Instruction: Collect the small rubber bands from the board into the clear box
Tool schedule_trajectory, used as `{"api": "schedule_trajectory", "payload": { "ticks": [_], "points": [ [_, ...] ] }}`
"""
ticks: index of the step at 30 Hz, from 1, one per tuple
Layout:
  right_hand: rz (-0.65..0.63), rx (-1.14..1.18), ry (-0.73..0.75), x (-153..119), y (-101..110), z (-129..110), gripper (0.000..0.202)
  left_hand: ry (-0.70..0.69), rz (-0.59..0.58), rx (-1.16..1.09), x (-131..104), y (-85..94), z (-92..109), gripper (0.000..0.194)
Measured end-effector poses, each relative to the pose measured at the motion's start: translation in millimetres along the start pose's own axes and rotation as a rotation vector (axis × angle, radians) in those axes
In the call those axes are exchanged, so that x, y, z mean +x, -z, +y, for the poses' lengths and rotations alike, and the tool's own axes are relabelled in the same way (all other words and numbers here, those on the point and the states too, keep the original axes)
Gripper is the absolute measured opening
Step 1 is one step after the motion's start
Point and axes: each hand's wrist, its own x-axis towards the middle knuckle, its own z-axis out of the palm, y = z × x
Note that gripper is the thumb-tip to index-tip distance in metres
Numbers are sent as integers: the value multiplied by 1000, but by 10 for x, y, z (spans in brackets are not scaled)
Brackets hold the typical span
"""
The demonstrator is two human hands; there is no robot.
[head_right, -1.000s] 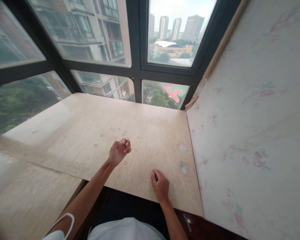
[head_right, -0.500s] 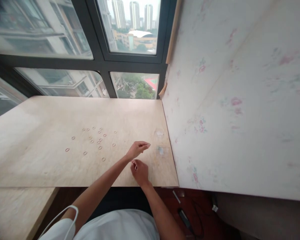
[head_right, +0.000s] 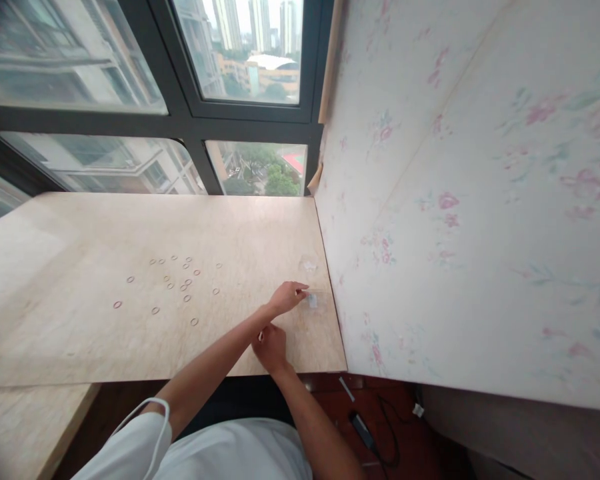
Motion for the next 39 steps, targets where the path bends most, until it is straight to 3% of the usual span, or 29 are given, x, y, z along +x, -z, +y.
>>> {"api": "schedule_trajectory", "payload": {
  "ticks": [4, 8, 13, 17, 22, 26, 32, 39],
  "points": [
    [-8, 30, 26, 0, 36, -23, 14, 13, 27, -48, -19, 50, -72, 29],
    [-9, 76, 66, -4, 66, -45, 20, 46, 120, -113, -206, 214, -287, 30],
    [-14, 172, 106, -25, 81, -48, 26, 151, 320, -135, -654, 466, -693, 29],
    [-2, 205, 123, -35, 76, -44, 25, 148, 426, -76, -1054, 625, -943, 27],
    [-12, 196, 101, -37, 66, -45, 24, 167, 482, 44, -1438, 755, -1093, 28],
    [-56, 182, 41, 20, 72, -12, 25, 150, 490, 37, -1681, 731, -1139, 33],
    [-166, 374, -57, 359, 52, -121, 35, 53, 556, -10, -1921, 605, -1161, 30],
    [-306, 239, 138, 1177, -243, -856, 32, 20, 575, -71, -1979, 606, -1211, 35]
  ]
}}
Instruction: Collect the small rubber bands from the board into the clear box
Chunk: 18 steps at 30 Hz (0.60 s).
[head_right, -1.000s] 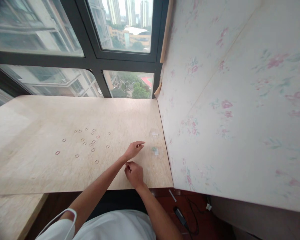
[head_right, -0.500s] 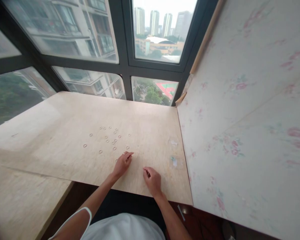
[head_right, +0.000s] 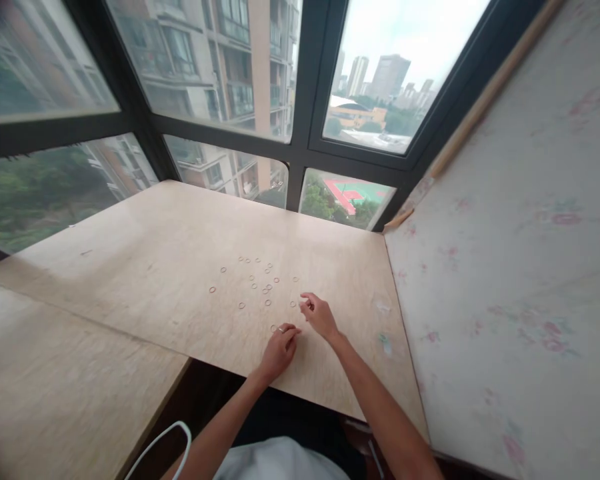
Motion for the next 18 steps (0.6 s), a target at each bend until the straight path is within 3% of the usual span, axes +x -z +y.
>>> {"api": "schedule_trajectory", "payload": {
  "ticks": [6, 9, 13, 18],
  "points": [
    [-159, -184, -68, 1165, -346, -379, 22, -68, -33, 65, -97, -4, -20, 37],
    [-232, -282, -159, 1585, -527, -480, 26, -40, -17, 22, -118, -9, -30, 41],
    [-309, -414, -226, 1886, -676, -491, 31, -14, -1, -6, -120, -14, -46, 46],
    [-317, -570, -151, 2031, -721, -391, 32, -11, 3, -13, -125, -21, -57, 47]
  ]
}}
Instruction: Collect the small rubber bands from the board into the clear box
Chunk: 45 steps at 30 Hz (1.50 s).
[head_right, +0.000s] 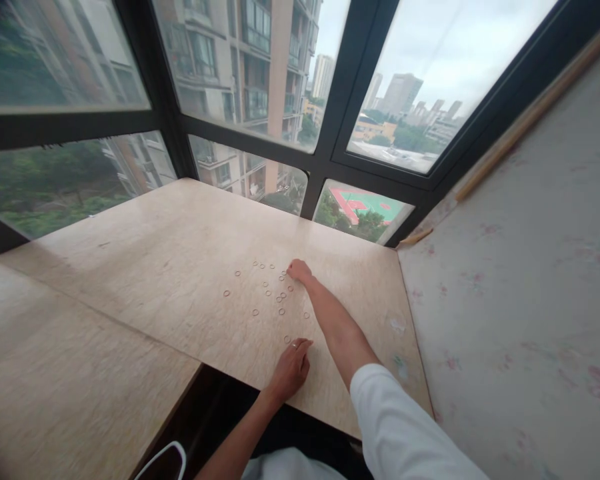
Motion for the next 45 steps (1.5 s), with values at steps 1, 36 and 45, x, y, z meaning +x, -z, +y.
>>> {"api": "schedule_trajectory", "payload": {
  "ticks": [1, 36, 45],
  "points": [
    [11, -27, 22, 17, -9, 16, 31, 5, -1, 0, -1, 0, 0, 46],
    [84, 177, 345, -74, -40, 329, 17, -2, 16, 17, 20, -10, 3, 39],
    [244, 809, 191, -813, 66, 536, 31, -27, 18, 15, 41, 25, -2, 37]
  ]
}}
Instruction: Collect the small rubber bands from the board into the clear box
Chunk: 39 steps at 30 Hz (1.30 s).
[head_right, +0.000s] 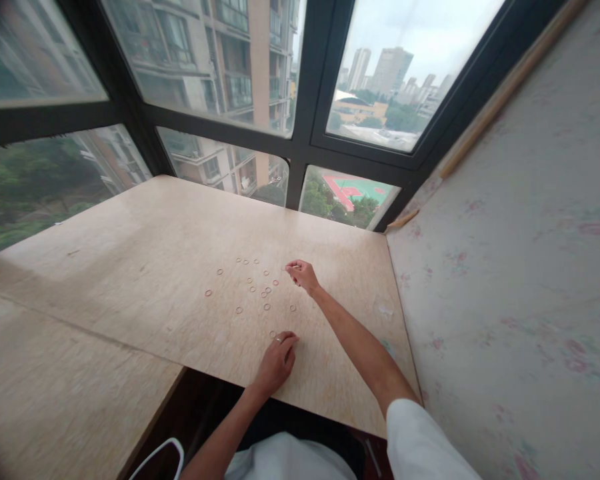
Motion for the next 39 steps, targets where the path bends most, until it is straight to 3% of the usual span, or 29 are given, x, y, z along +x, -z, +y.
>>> {"api": "schedule_trajectory", "payload": {
  "ticks": [4, 8, 16, 19, 24, 33, 36, 39],
  "points": [
    [67, 193, -46, -434, 215, -109, 33, -10, 7, 16, 14, -5, -8, 33],
    [172, 306, -106, -959, 499, -65, 32, -17, 10, 56, 24, -19, -32, 29],
    [619, 364, -251, -2339, 1007, 450, 34, -76, 29, 137, 67, -25, -55, 23],
    [790, 351, -285, -2697, 1132, 597, 36, -83, 19, 164, 87, -25, -46, 23],
    [925, 327, -284, -2816, 1305, 666, 39, -66, -3, 188, 111, -23, -13, 22],
    [922, 239, -292, -2588, 1494, 658, 38, -34, 8, 190, 109, -29, 27, 23],
    [919, 245, -264, -2666, 1454, 593, 39, -39, 8, 197, 105, -36, 22, 22],
    [880, 242, -245, -2774, 1265, 574, 38, -38, 7, 202, 89, -39, 25, 22]
  ]
}}
